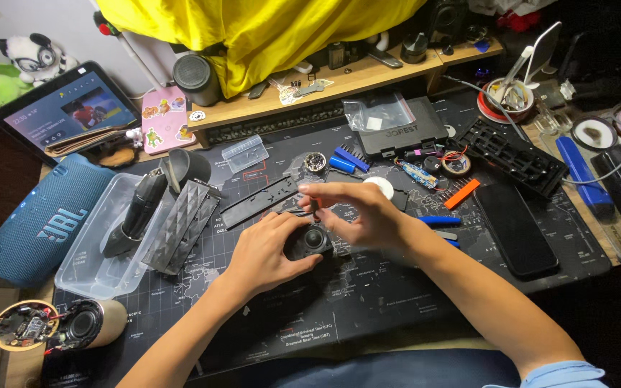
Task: The person uses an orange utility knife to scrape and clean the surface of a black electronic component, likely a speaker or subwoofer. They rotate the object to access different sides and continue scraping the edges and corners with the tool.
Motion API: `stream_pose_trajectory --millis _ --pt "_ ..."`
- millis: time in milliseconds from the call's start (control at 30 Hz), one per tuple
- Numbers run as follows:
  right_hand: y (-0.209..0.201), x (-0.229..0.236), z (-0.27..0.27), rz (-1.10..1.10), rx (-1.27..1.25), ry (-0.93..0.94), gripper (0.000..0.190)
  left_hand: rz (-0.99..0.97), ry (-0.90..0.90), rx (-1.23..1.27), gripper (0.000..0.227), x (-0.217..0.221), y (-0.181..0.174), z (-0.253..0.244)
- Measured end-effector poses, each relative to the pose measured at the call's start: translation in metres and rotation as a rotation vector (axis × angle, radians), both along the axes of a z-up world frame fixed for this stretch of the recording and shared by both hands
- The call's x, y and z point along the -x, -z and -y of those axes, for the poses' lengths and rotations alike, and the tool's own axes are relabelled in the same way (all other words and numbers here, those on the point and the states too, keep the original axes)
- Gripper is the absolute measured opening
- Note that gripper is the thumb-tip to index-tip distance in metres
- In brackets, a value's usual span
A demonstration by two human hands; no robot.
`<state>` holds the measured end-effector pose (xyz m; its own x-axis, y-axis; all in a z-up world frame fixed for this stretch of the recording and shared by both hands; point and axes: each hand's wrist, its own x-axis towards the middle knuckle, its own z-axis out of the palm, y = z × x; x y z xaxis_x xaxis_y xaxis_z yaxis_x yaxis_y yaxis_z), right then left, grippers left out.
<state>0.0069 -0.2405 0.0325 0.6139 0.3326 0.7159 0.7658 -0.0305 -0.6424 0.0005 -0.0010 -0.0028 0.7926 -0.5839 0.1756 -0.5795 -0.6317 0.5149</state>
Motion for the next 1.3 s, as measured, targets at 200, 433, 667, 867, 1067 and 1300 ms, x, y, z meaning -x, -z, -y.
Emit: stream_pose_trajectory --millis 200,433,667,867,1067,1300 --pt "0.011 -0.007 0.004 0.032 0.014 0.007 0.051 -0.009 -0.003 -0.024 0.062 0.0 -0.001 0.0" --pt "0.027 -0.01 0.003 0.136 0.023 0.124 0.047 -0.004 -0.004 -0.008 0.062 0.002 -0.003 -0.002" --pt "0.005 0.001 -0.002 0.045 0.002 -0.002 0.05 -0.018 0.007 -0.008 0.063 0.002 -0.004 -0.002" --pt "0.004 -0.001 0.001 0.093 0.049 0.029 0.05 -0.007 0.004 -0.016 0.062 0.002 -0.004 -0.002" --pt "0.009 -0.003 0.005 0.134 0.066 0.045 0.047 0.012 0.001 -0.015 0.062 0.002 -0.002 -0.002" --pt "0.02 -0.007 0.004 0.163 0.034 0.093 0.046 0.029 0.002 0.012 0.061 0.002 0.002 -0.003"
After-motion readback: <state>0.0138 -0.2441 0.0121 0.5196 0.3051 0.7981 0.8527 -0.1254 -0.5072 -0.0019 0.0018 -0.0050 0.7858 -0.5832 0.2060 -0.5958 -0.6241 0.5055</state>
